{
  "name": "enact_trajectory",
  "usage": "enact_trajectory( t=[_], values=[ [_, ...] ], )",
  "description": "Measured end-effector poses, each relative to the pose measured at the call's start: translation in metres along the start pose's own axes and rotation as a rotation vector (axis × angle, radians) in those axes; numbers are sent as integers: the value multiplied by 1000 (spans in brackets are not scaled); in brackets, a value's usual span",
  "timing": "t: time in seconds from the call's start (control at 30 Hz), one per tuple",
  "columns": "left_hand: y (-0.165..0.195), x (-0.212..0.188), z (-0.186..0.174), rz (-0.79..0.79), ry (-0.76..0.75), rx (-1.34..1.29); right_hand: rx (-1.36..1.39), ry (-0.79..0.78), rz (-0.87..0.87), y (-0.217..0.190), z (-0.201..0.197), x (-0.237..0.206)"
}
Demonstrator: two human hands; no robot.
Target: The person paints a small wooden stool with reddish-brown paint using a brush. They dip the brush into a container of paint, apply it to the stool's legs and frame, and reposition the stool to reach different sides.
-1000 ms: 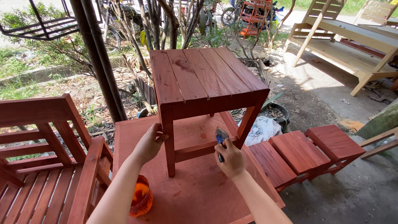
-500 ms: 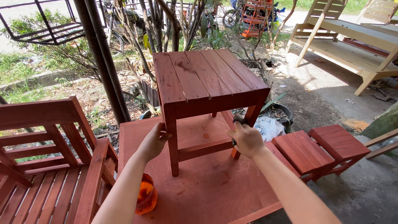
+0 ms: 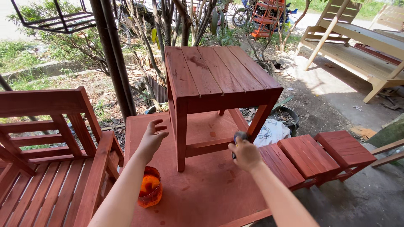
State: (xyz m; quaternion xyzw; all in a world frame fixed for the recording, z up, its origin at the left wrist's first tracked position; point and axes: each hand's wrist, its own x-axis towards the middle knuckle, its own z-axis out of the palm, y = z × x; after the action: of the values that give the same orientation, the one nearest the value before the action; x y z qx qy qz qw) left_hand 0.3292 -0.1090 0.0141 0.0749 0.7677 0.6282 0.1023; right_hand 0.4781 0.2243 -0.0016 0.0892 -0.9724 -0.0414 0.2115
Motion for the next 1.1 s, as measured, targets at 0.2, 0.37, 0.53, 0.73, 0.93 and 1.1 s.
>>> enact_trajectory(
  t=[0.2, 0.37, 0.53, 0.73, 0.93, 1.1],
  values=[
    [0, -8, -15, 13, 28, 1, 179, 91, -135, -77, 17, 13],
    [3, -20, -16, -20, -1, 24, 726, 348, -115, -113, 14, 29],
    [10, -29, -27, -47, 25, 29, 1694, 475, 793, -60, 30, 42],
    [8, -28, -29, -91, 42, 18, 1710, 513, 1090, -23, 71, 22],
    [-2, -23, -37, -64, 76, 10, 1082, 578, 673, 13, 54, 14],
    [-3, -23, -33, -57, 74, -34, 1433, 439, 742, -2, -15, 16]
  ],
)
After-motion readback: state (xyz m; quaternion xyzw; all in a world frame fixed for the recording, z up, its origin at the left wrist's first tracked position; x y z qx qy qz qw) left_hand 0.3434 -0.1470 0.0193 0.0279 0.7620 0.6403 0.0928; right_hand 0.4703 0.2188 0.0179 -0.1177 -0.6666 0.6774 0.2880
